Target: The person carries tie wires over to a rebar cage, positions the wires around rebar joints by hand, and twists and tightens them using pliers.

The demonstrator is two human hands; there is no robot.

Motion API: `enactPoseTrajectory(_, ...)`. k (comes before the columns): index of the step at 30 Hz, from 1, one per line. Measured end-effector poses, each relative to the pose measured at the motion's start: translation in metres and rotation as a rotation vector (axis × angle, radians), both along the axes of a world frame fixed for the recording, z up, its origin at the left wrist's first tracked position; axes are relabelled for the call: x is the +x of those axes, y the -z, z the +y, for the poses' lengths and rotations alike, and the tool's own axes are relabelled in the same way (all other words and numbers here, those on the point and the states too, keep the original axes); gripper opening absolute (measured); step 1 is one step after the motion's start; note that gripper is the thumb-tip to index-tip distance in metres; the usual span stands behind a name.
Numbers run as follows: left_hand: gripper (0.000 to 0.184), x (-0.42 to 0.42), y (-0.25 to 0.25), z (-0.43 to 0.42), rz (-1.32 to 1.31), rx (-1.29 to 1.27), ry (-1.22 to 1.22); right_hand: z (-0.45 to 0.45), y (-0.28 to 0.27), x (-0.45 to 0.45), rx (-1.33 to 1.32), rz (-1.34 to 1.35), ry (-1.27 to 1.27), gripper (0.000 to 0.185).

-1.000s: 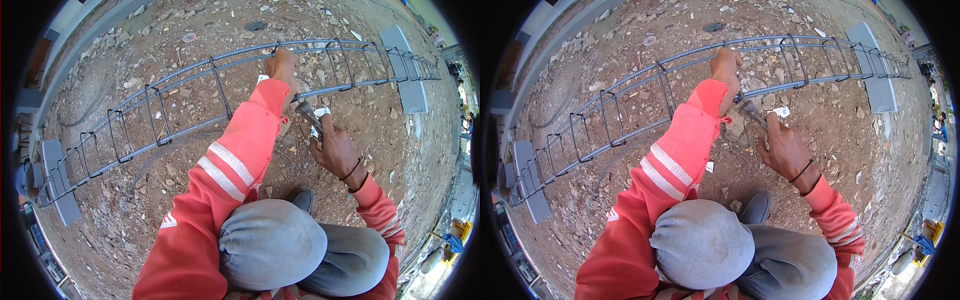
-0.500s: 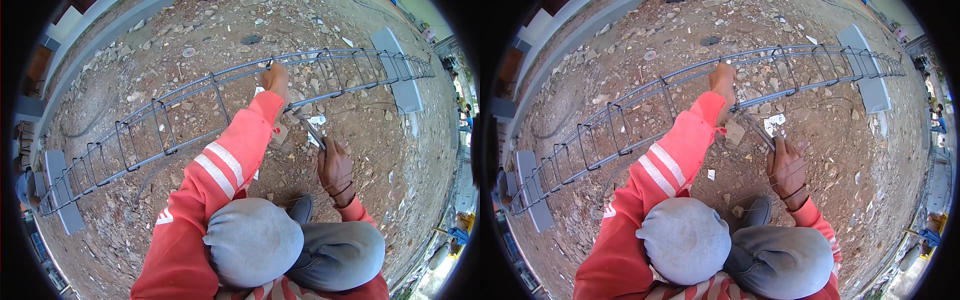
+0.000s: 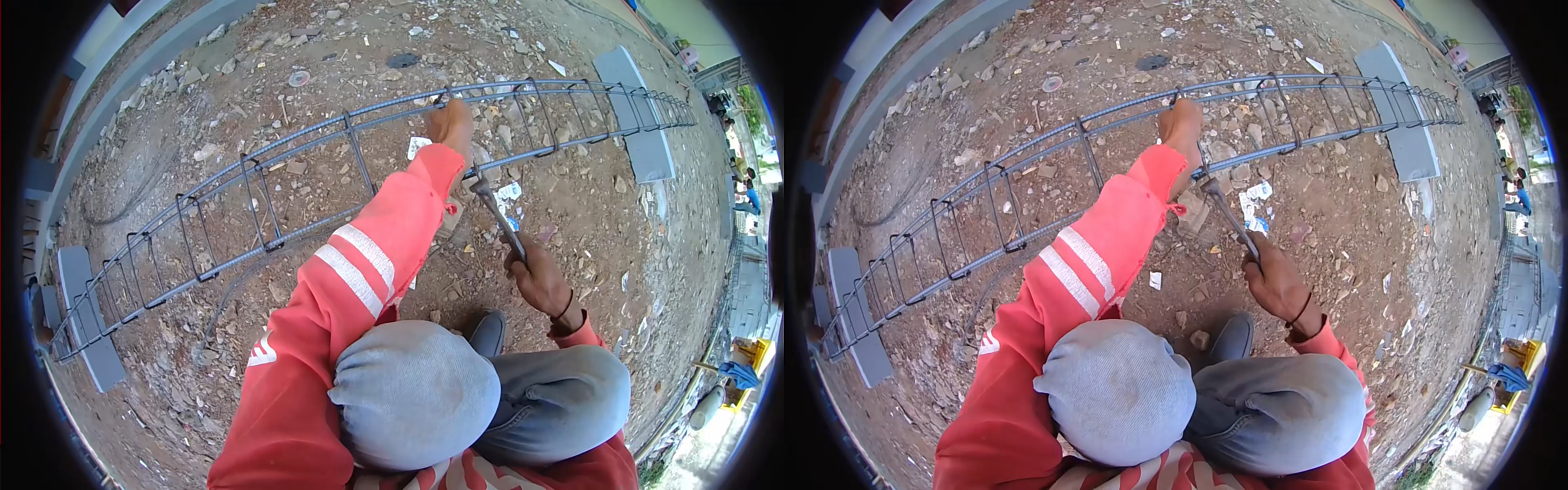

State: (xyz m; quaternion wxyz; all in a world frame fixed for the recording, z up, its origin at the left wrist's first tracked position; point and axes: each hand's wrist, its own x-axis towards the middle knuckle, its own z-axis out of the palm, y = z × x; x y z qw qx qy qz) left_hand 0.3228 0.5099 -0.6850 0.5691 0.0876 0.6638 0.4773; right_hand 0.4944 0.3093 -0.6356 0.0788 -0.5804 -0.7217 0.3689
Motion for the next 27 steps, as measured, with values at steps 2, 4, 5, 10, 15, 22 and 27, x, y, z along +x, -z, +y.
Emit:
enactPoseTrajectory(2,0.046,0.000,-0.007,-0.001,-0.013,-0.017,-0.015,0.003,-0.014,-0.004,-0.079,0.018,0.055,0.041)
enactPoseTrajectory(4,0.050,-0.004,-0.011,-0.006,-0.024,-0.011,0.003,0.005,-0.015,-0.004,0.064,0.000,0.013,0.039)
enactPoseTrajectory(5,0.054,-0.005,-0.011,-0.006,-0.034,-0.001,0.022,0.006,-0.016,-0.004,0.061,0.003,0.014,0.039)
enactPoseTrajectory(10,0.051,-0.003,-0.010,-0.004,0.052,-0.023,0.032,0.006,-0.026,-0.006,0.054,0.045,0.034,0.033)
enactPoseTrajectory(15,0.053,-0.007,-0.003,-0.003,0.043,0.016,0.115,0.015,-0.016,0.003,0.060,0.006,0.001,0.021)
enactPoseTrajectory(22,0.051,-0.005,-0.006,-0.001,0.065,0.050,0.069,0.011,0.002,0.007,0.121,-0.003,-0.016,0.020)
enactPoseTrajectory(27,0.047,-0.005,-0.008,-0.002,0.208,0.038,0.093,0.018,0.012,0.014,-0.077,0.116,0.047,0.025)
